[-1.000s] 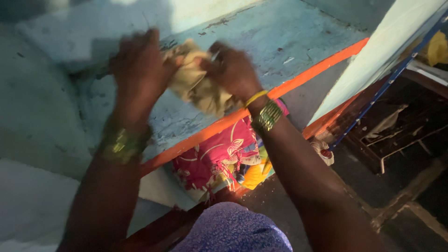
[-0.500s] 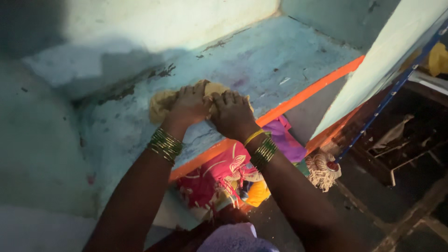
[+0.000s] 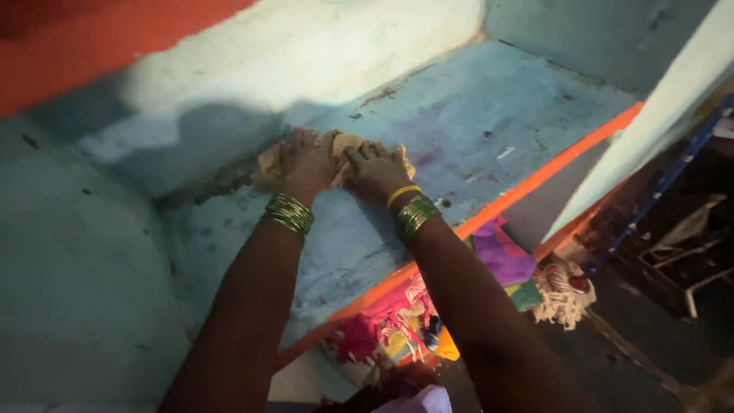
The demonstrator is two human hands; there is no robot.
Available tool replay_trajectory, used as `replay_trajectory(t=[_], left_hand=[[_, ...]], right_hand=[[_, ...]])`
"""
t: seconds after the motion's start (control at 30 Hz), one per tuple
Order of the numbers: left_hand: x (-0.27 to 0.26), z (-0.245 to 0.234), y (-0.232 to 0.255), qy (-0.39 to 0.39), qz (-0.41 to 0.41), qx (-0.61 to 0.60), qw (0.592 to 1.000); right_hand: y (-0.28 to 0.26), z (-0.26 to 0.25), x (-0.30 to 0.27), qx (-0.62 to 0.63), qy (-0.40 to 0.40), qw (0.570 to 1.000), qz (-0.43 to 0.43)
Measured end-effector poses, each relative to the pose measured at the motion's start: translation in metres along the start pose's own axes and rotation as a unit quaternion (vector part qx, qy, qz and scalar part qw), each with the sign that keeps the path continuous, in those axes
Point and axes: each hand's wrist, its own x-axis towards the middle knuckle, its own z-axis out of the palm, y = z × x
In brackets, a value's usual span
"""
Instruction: The person dips a cloth into a bucket of water, wrings it out, and wipes a blue-painted ledge. Then the person wipes the cover of a book with the same cloth.
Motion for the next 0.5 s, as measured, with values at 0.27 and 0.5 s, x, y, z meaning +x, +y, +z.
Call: replay_trajectory(t=[0.27,0.5], left_hand=[[-0.021,-0.001,-0.085,-0.114,-0.173,0.071,0.976],[-0.070,-0.036,-0.112,-0.174,-0.342,0.171,0.907]], right_hand=[[-0.087,0.017,0.067,0.034,-0.138,0.989,-0.035],[-0.162,0.028,0.048,0.008,-0.191,0.967,-0.169]])
